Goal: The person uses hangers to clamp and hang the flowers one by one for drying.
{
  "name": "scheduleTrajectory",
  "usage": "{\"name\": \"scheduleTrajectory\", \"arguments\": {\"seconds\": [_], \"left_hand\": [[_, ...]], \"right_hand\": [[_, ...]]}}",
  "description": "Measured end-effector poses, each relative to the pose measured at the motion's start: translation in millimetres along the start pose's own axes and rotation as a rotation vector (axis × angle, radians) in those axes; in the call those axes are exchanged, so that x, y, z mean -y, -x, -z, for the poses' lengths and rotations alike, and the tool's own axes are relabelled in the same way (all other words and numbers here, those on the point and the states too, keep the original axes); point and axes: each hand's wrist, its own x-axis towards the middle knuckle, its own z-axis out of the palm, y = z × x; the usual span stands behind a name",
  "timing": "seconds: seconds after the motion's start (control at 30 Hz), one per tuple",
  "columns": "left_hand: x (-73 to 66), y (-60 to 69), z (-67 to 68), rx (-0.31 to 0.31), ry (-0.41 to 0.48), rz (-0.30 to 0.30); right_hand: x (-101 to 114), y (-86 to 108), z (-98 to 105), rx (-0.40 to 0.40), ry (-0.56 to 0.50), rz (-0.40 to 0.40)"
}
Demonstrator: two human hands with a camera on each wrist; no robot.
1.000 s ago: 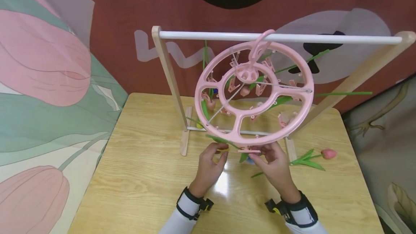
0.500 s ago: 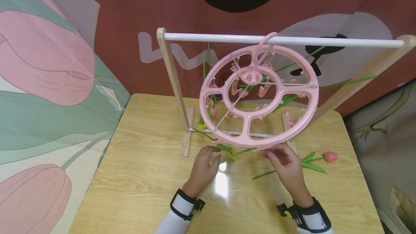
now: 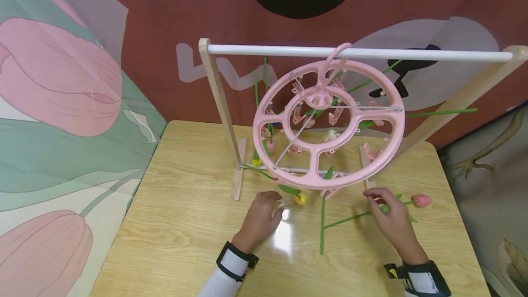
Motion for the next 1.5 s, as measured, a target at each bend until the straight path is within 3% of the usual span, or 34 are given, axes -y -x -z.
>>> {"name": "scheduleTrajectory", "arguments": {"seconds": [0.23,0.33,0.47,0.7,0.93,1.1,1.33,1.5], "left_hand": [[-3.2,-0.4,-6.1,0.032,-0.151,-0.129],[-5.3,0.0,-9.9,0.032,-0.205,-0.172],[-11.4,-0.4,-11.9,0.047,-0.204,-0.195],[-29.0,-2.1,-14.5,0.082,-0.199,-0.233],[-52.8,-4.2,-11.9,0.071,-0.189,-0.284],[-65.8,-3.2,-11.5,0.085,-0.286,-0.315],[-72.2,-1.0,-13.5,0.079,-0.394,-0.354],[-73.3,0.7,-7.3,0.052,-0.401,-0.32]], "right_hand": [[-34.7,4.1,7.2,0.177,0.419,0.238],[-44.6,7.5,5.6,0.225,0.523,0.317],[-50.2,11.0,4.3,0.253,0.597,0.335],[-41.5,11.9,5.4,0.24,0.606,0.442],[-6.9,9.4,-8.3,0.252,0.585,0.531],[19.7,10.6,-24.5,0.296,0.59,0.567],[47.5,10.0,-45.4,0.316,0.602,0.648],[55.9,10.8,-55.5,0.306,0.58,0.677]]}}
